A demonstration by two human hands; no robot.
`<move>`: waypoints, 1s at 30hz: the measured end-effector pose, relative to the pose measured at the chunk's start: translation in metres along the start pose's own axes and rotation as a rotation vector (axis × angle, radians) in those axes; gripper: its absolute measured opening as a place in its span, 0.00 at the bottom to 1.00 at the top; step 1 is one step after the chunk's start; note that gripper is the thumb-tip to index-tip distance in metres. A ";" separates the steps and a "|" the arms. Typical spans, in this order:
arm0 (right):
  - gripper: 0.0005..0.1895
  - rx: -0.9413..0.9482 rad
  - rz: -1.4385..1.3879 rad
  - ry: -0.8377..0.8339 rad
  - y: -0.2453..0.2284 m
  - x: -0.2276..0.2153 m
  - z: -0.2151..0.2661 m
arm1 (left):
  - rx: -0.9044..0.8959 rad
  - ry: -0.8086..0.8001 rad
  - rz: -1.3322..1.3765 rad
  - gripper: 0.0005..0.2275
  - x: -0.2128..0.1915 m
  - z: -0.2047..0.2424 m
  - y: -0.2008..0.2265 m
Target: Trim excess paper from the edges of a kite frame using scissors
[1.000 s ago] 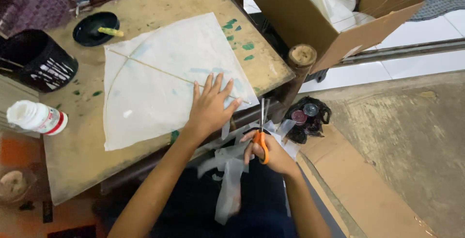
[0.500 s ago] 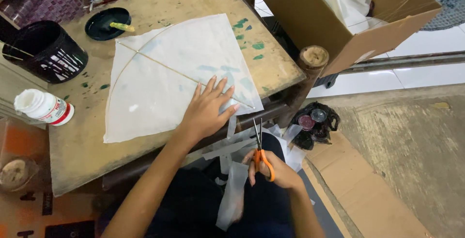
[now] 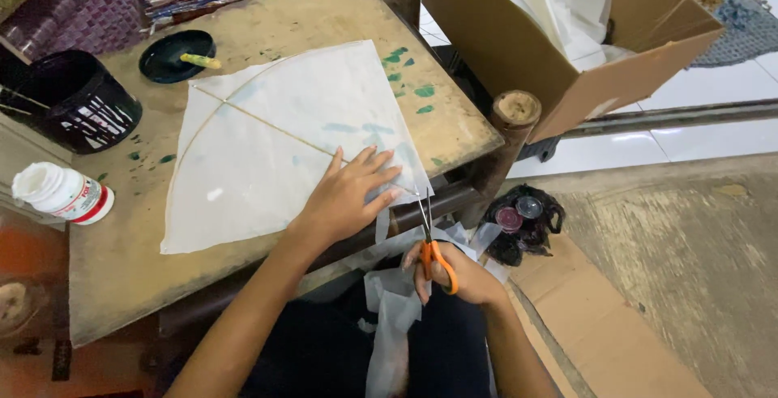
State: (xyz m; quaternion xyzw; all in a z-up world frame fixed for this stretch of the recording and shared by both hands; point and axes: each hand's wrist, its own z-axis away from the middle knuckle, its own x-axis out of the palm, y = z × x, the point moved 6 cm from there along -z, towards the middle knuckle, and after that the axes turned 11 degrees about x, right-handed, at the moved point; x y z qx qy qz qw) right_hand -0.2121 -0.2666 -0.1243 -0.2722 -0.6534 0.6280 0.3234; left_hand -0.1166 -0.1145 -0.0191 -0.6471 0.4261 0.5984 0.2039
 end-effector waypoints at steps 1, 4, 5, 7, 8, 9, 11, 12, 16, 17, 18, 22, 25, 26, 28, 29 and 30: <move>0.37 0.004 -0.003 -0.002 0.000 -0.002 -0.001 | -0.003 -0.002 0.003 0.19 -0.003 0.002 -0.002; 0.36 0.003 0.014 -0.012 -0.001 -0.003 -0.002 | 0.009 0.001 -0.013 0.19 -0.010 0.009 -0.004; 0.37 0.012 0.035 -0.012 -0.005 -0.004 -0.003 | 0.005 -0.008 -0.011 0.18 -0.014 0.011 -0.006; 0.37 0.019 0.057 -0.011 -0.009 -0.005 -0.006 | 0.003 -0.016 -0.010 0.18 -0.020 0.014 -0.009; 0.36 0.023 0.074 -0.011 -0.009 -0.007 -0.007 | -0.001 -0.015 0.026 0.18 -0.021 0.014 -0.012; 0.35 0.029 0.088 -0.013 -0.007 -0.007 -0.008 | -0.010 -0.015 0.064 0.18 -0.021 0.016 -0.014; 0.33 0.049 0.077 -0.019 -0.007 -0.003 -0.008 | -0.021 -0.020 0.065 0.18 -0.019 0.018 -0.016; 0.31 0.067 0.069 -0.024 -0.007 -0.002 -0.008 | -0.030 -0.025 0.065 0.18 -0.018 0.019 -0.018; 0.23 0.067 0.055 0.001 0.003 -0.009 -0.009 | -0.040 -0.041 0.057 0.19 -0.021 0.021 -0.018; 0.24 0.079 0.067 0.000 0.000 -0.008 -0.010 | -0.038 -0.039 0.070 0.18 -0.024 0.022 -0.017; 0.25 0.091 0.079 -0.001 -0.003 -0.007 -0.011 | -0.036 -0.038 0.083 0.18 -0.027 0.023 -0.017; 0.19 0.123 0.091 0.017 -0.004 -0.002 -0.011 | -0.030 -0.038 0.103 0.18 -0.023 0.025 -0.021; 0.22 0.126 0.107 0.011 -0.010 0.003 -0.014 | -0.021 -0.008 0.079 0.19 -0.023 0.022 -0.019; 0.22 0.126 0.105 0.020 -0.009 0.002 -0.015 | -0.022 0.006 0.070 0.19 -0.023 0.022 -0.019; 0.21 0.128 0.102 0.032 -0.012 0.002 -0.015 | -0.020 0.018 0.064 0.19 -0.020 0.019 -0.018; 0.21 0.136 0.116 0.043 -0.015 0.003 -0.014 | -0.041 0.024 0.046 0.20 -0.018 0.019 -0.020; 0.22 0.144 0.131 0.054 -0.018 0.004 -0.013 | -0.062 0.029 0.028 0.20 -0.016 0.018 -0.022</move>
